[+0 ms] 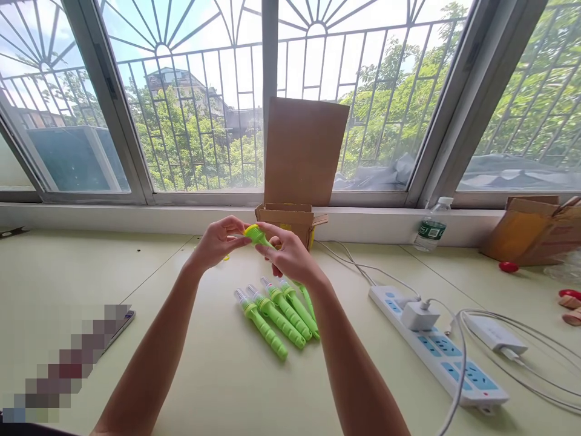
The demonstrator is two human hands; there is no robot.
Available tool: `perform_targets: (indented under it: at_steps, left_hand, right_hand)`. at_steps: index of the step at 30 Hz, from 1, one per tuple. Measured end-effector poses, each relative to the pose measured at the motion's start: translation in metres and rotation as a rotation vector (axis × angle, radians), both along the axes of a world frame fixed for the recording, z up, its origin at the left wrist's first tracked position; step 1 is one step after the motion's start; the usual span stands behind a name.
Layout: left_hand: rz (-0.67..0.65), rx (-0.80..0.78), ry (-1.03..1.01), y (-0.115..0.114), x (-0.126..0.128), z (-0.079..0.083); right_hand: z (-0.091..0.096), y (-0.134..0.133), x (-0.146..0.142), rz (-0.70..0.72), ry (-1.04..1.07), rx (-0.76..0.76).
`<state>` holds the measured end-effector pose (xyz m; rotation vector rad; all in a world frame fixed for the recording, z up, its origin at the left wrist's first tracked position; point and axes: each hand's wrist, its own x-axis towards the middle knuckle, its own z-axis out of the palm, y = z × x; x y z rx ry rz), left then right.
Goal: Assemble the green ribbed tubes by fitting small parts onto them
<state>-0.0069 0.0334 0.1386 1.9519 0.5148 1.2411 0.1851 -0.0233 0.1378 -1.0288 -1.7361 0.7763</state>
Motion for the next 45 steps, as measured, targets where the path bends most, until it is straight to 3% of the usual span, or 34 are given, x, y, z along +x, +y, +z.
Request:
perform_targets:
  at_steps: [6, 20, 28, 34, 40, 45]
  left_hand:
    - [0.029, 0.020, -0.064, -0.001, 0.004, 0.000]
    - [-0.039, -0.018, -0.181, 0.002, 0.010, -0.003]
    - [-0.045, 0.019, -0.200, 0.003, 0.013, -0.005]
    - [0.087, 0.090, -0.132, 0.001, 0.013, -0.004]
    - [0.222, 0.146, -0.125, -0.004, 0.011, 0.001]
    - [0.219, 0.135, -0.169, 0.001, 0.014, -0.005]
  right_hand:
    - [0.003, -0.002, -0.002, 0.056, 0.113, -0.022]
    - [0.003, -0.002, -0.006, 0.165, 0.273, -0.097]
    - [0.000, 0.002, -0.002, 0.227, 0.248, -0.126]
    - [-0.003, 0.007, -0.003, 0.027, 0.016, 0.009]
    - [-0.003, 0.003, -0.011, -0.248, -0.189, 0.274]
    - [-0.008, 0.008, -0.012, -0.221, -0.141, 0.251]
